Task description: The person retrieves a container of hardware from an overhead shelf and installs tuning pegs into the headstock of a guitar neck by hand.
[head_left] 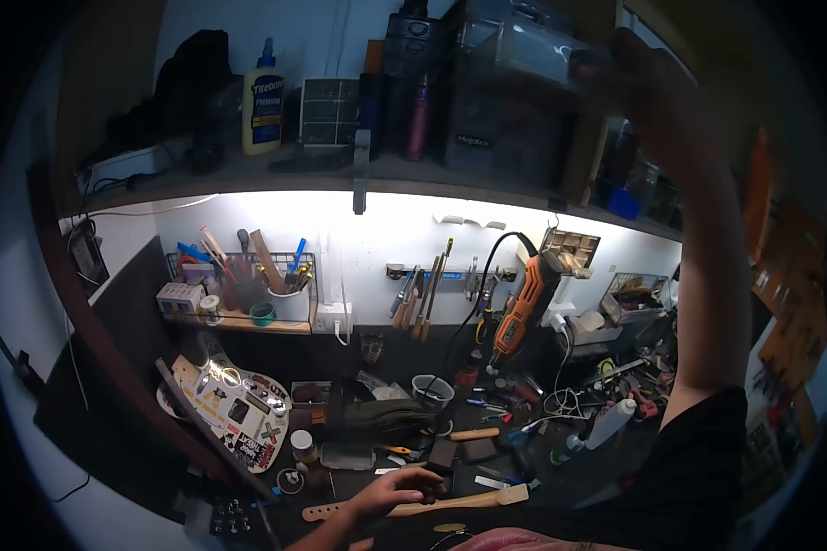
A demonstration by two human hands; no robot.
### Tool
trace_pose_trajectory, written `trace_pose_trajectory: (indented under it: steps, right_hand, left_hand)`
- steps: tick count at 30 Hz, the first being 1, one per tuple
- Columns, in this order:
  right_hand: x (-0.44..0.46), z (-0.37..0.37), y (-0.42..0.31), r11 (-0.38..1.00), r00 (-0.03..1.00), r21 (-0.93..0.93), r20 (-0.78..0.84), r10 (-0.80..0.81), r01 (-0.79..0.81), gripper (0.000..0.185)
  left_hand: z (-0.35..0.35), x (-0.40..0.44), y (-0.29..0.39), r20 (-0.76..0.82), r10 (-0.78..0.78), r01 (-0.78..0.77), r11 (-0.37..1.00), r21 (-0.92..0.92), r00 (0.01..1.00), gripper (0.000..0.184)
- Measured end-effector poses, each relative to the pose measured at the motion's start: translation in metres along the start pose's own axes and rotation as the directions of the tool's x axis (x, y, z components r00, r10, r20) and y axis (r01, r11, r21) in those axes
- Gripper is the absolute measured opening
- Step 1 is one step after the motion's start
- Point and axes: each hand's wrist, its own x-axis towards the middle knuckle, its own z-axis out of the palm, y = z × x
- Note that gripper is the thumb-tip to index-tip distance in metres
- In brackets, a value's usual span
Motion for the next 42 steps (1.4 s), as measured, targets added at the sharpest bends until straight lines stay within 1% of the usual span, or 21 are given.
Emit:
trace_pose_trajectory:
  steps: [1,4,6,7,9,13,15,17,21,24,27,29,31,33,34,36,37,38,39,40,42]
  right_hand:
    - [-0.001,0.003,0.001,0.997,1.0,0.066,0.005,0.029,-0.029,0.056]
    - [-0.003,0.017,0.021,0.94,0.966,0.219,-0.048,-0.256,0.26,0.045]
    - [-0.002,0.008,0.022,0.959,0.959,0.074,0.058,-0.279,0.274,0.035]
    - [0.001,0.002,0.022,0.955,0.958,0.118,0.063,-0.279,0.27,0.036]
    - [0.006,-0.005,0.022,0.943,0.958,0.214,0.077,-0.278,0.256,0.042]
    - [0.007,-0.013,0.023,0.908,0.943,0.343,0.141,-0.301,0.239,0.053]
    - [0.01,-0.005,0.023,0.9,0.943,0.375,0.153,-0.295,0.221,0.062]
    - [0.023,-0.01,0.024,0.914,0.923,0.386,0.294,-0.25,0.125,0.077]
    - [0.036,-0.02,0.022,0.947,0.898,0.313,0.39,-0.202,0.077,0.09]
    - [0.036,-0.049,0.014,0.984,0.84,0.006,0.52,-0.154,0.177,0.081]
    - [0.043,-0.048,0.05,0.918,0.825,0.369,0.468,-0.317,0.144,0.063]
    - [0.042,-0.036,0.065,0.815,0.838,0.578,0.43,-0.336,0.03,0.049]
    - [0.042,-0.027,0.079,0.737,0.866,0.676,0.376,-0.329,-0.013,0.039]
    - [0.047,-0.024,0.083,0.732,0.901,0.681,0.315,-0.3,0.005,0.034]
    - [0.046,-0.032,0.07,0.845,0.888,0.534,0.373,-0.27,0.033,0.033]
    - [0.05,-0.028,0.067,0.886,0.836,0.451,0.443,-0.324,0.105,0.03]
    - [0.054,-0.024,0.07,0.899,0.803,0.412,0.481,-0.352,0.147,0.029]
    - [0.062,-0.015,0.076,0.895,0.817,0.41,0.446,-0.364,0.175,0.028]
    - [0.072,-0.008,0.079,0.89,0.829,0.406,0.411,-0.38,0.207,0.028]
    - [0.076,-0.005,0.082,0.891,0.839,0.41,0.401,-0.369,0.196,0.027]
    - [0.075,-0.017,0.072,0.896,0.855,0.425,0.409,-0.318,0.13,0.025]
  left_hand:
    - [0.0,0.002,0.0,0.006,-0.002,0.002,1.0,-0.021,1.0,0.057]
    - [0.005,0.004,0.003,0.035,0.003,-0.003,1.0,0.022,0.999,0.058]
    - [0.006,0.007,0.004,0.092,0.014,-0.019,0.998,0.053,0.996,0.059]
    - [0.009,0.005,0.005,0.086,0.002,-0.01,0.996,0.093,0.996,0.059]
    - [0.012,0.003,0.007,0.064,0.032,-0.049,0.957,0.286,0.997,0.059]
    - [-0.006,-0.001,-0.028,0.051,-0.035,0.032,0.998,0.061,0.998,0.062]
    - [-0.012,-0.003,-0.029,0.066,-0.069,0.062,0.992,0.107,0.995,0.061]
    - [-0.015,-0.003,-0.03,0.072,-0.073,0.064,0.991,0.119,0.995,0.061]
    - [-0.016,0.002,-0.031,0.07,-0.032,0.025,0.996,0.089,0.997,0.059]
    - [-0.021,0.006,-0.033,0.066,-0.029,0.029,1.0,0.01,0.997,0.058]
    - [-0.044,0.015,-0.057,0.124,-0.03,0.037,0.998,-0.047,0.992,0.056]
    - [-0.006,0.009,-0.025,0.086,0.018,-0.011,0.996,-0.086,0.996,0.052]
    - [0.011,0.006,0.021,0.172,-0.02,-0.001,0.993,0.118,0.985,0.054]
    - [0.032,0.002,0.098,0.293,-0.085,-0.051,0.904,0.425,0.952,0.055]
    - [0.048,-0.005,0.138,0.335,-0.103,-0.109,0.823,0.557,0.937,0.056]
    - [0.091,-0.023,0.215,0.386,-0.069,-0.263,0.621,0.739,0.92,0.058]
    - [0.12,-0.037,0.245,0.316,-0.012,-0.267,0.508,0.819,0.949,0.055]
    - [0.142,-0.038,0.264,0.46,0.215,-0.506,0.295,0.811,0.862,0.058]
    - [0.165,-0.041,0.297,0.549,0.233,-0.586,0.134,0.799,0.803,0.048]
    - [0.193,-0.055,0.317,0.425,0.249,-0.464,0.126,0.877,0.87,0.054]
    - [0.221,-0.054,0.348,0.453,0.387,-0.413,-0.186,0.892,0.803,0.052]
